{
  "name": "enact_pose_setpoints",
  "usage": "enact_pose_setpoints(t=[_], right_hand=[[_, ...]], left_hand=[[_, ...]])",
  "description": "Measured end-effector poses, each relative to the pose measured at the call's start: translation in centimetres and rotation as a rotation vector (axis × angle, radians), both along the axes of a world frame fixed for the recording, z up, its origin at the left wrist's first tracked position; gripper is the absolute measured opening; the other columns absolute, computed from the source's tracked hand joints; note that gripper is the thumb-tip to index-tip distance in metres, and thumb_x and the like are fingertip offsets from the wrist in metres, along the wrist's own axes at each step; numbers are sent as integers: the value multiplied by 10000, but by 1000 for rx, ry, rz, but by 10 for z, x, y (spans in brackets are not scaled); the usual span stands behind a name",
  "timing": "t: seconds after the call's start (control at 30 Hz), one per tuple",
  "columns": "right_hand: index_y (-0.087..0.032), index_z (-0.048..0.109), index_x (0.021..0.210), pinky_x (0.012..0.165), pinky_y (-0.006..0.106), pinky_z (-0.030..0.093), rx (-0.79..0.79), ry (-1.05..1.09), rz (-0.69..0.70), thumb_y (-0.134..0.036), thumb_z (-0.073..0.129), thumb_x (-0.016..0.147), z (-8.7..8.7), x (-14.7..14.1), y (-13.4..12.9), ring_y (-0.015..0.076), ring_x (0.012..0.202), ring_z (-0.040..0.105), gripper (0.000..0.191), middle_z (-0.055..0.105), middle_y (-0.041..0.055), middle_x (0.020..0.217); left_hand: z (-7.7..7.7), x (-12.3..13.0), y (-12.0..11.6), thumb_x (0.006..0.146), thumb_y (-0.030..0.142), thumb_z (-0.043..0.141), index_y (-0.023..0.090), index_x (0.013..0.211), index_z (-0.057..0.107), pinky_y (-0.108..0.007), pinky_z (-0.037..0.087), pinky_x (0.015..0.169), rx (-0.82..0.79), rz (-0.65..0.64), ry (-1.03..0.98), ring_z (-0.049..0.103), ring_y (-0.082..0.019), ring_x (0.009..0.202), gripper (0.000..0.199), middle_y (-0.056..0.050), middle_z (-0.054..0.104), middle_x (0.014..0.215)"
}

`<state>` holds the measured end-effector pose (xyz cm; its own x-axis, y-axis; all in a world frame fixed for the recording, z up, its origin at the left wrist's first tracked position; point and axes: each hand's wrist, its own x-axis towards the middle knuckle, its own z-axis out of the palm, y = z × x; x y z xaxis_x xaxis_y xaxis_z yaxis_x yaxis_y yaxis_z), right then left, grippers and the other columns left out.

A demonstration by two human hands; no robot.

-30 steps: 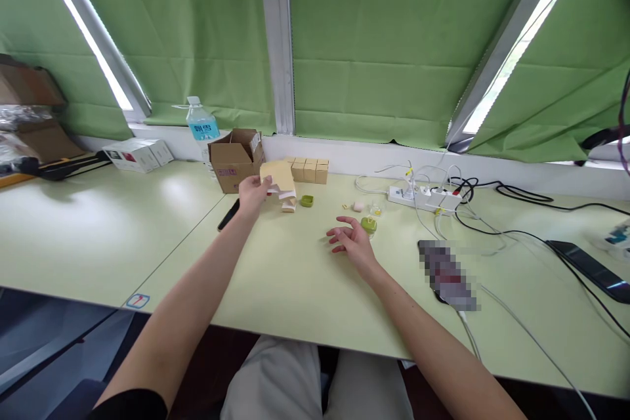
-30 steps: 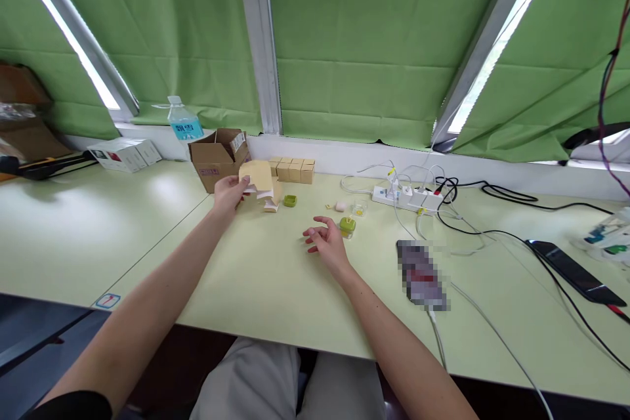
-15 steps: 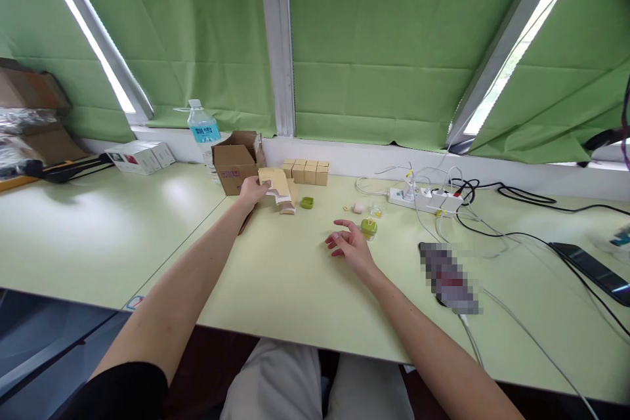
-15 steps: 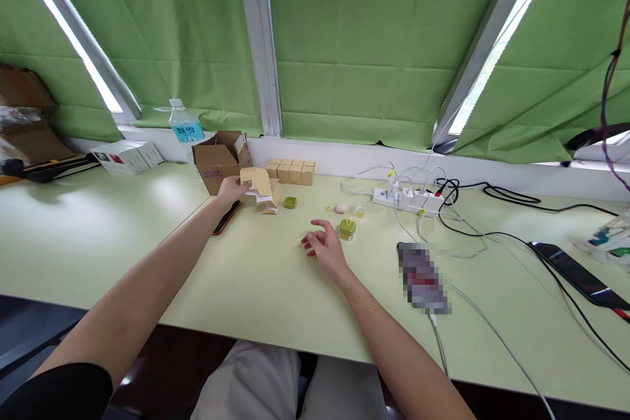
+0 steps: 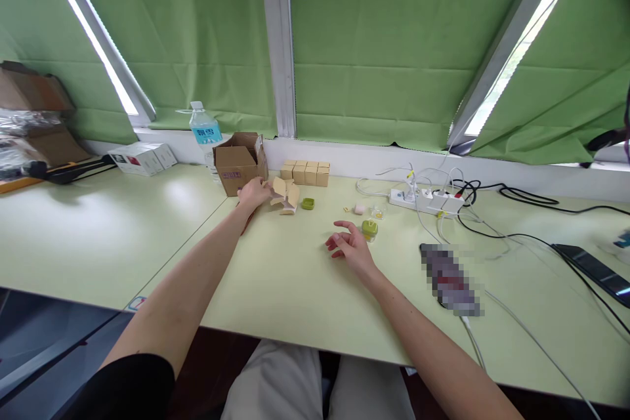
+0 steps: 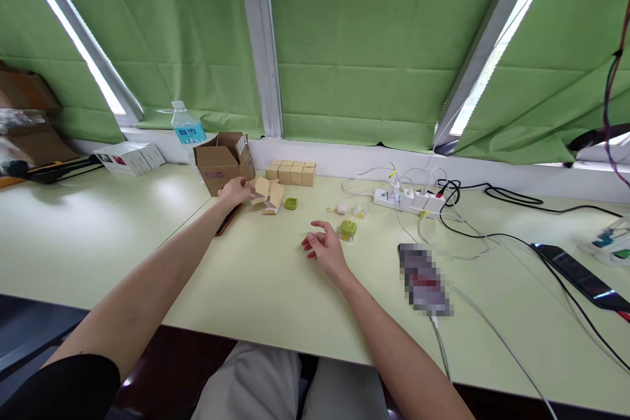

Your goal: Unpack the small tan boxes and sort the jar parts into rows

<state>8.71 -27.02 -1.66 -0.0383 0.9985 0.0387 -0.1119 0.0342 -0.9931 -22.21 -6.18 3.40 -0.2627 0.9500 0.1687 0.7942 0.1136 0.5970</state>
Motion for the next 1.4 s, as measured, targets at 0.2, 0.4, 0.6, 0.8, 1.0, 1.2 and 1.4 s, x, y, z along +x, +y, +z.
enact_pose_setpoints(t=[0.2,0.4,0.6,0.8,1.0,1.2,1.4], right_hand=[[-270,578,1240,675,348,582,14,0,1,-683,847,750,1,-1,-1,228,834,720,695,776,15,852],[-279,577,1228,677,346,577,21,-2,2,-670,841,766,1,-1,-1,229,832,722,661,770,10,841],[-280,577,1230,682,346,575,20,-1,7,-660,844,768,2,0,-2,229,838,722,656,771,8,841],[-274,576,1228,682,351,574,28,-8,1,-649,834,765,2,-1,-2,233,835,720,649,770,12,838],[-261,666,1095,655,352,524,238,-159,-231,-569,740,866,16,11,-3,214,703,650,392,708,12,751],[-263,701,1057,684,368,486,402,-484,-610,-426,638,919,34,61,6,220,680,600,223,714,33,806],[-271,652,1017,779,380,492,154,-626,-636,-220,624,720,24,112,28,236,792,637,303,775,60,1054]], left_hand=[[-6,8,-12,923,562,595,251,1262,758,-682,355,1170,-32,-11,104,510,-527,1464,488,-205,714,1460],[-18,22,-20,932,528,589,260,1321,736,-648,369,1162,-49,-75,152,581,-484,1418,495,-211,741,1400],[-24,34,-37,947,508,563,223,1356,699,-622,356,1144,-9,-120,236,542,-488,1429,517,-241,724,1394],[-15,45,-55,978,500,535,195,1407,663,-644,355,1133,36,-83,269,502,-514,1431,542,-261,697,1418],[-12,79,-109,1000,353,519,206,1369,702,-580,390,1155,318,-304,241,538,-430,1383,437,-194,711,1408],[-22,134,-164,977,352,600,249,1185,795,-565,474,1028,166,-735,264,661,-403,1190,304,-156,805,1035],[-29,154,-169,986,331,573,265,1118,799,-535,487,1018,193,-741,158,673,-367,1119,270,-134,799,977]])
